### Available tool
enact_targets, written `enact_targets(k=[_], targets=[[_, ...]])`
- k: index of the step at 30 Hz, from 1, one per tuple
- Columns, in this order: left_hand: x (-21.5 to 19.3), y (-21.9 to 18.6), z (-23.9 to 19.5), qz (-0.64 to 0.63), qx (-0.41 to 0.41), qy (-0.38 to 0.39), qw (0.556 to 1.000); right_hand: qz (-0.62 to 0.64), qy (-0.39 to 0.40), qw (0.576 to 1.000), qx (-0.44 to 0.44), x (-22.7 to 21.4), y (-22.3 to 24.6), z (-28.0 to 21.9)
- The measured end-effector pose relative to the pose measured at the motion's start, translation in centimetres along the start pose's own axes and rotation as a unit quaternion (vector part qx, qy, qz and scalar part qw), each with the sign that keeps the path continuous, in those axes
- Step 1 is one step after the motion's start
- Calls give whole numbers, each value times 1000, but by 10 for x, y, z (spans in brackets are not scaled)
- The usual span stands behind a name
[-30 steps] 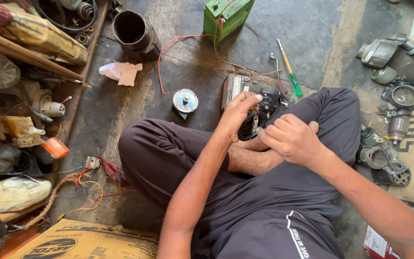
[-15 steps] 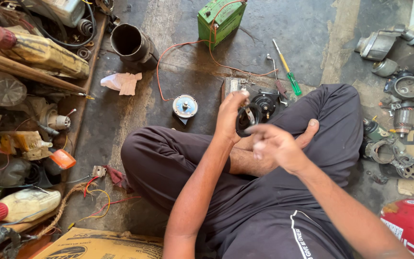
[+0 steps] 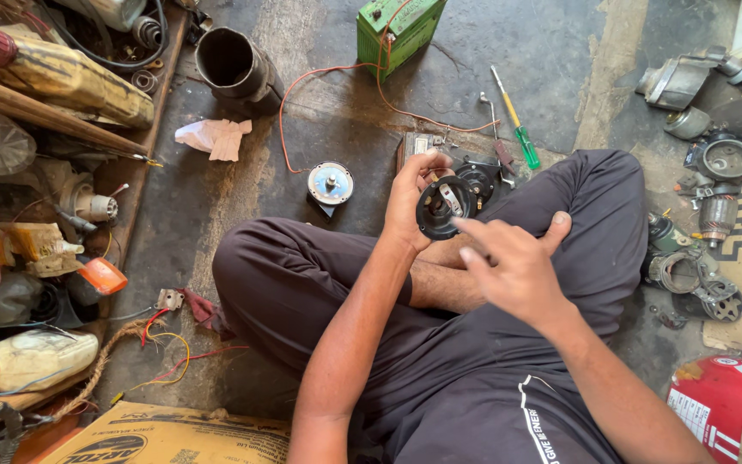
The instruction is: The person sits on the floor and uses a screwdriver to disassemble and reassemble a small black electrical component. They connect wires to a green battery to test the component, then continue adjusting internal parts with the screwdriver.
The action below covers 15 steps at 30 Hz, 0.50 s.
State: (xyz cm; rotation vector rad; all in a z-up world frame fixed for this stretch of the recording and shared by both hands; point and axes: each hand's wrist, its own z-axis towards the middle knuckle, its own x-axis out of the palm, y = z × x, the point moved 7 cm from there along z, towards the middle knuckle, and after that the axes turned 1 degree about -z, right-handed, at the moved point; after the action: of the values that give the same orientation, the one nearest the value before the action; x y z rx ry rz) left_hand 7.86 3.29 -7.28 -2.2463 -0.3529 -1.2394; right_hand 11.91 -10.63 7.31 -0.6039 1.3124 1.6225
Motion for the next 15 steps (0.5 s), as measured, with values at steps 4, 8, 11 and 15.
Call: enact_targets(k=[4, 8, 11, 15], targets=[[1, -6, -1, -26, 15, 9, 1000, -82, 78, 993, -21, 8, 29, 18], [5, -3, -4, -33, -24, 36, 999, 132, 129, 976, 115, 15, 17, 22], [9, 2, -6, -3, -46, 30, 998, 135, 162, 967, 143, 21, 12, 19], [18, -4, -13, 11, -41, 61, 997, 33, 180, 979, 93, 24, 16, 21]])
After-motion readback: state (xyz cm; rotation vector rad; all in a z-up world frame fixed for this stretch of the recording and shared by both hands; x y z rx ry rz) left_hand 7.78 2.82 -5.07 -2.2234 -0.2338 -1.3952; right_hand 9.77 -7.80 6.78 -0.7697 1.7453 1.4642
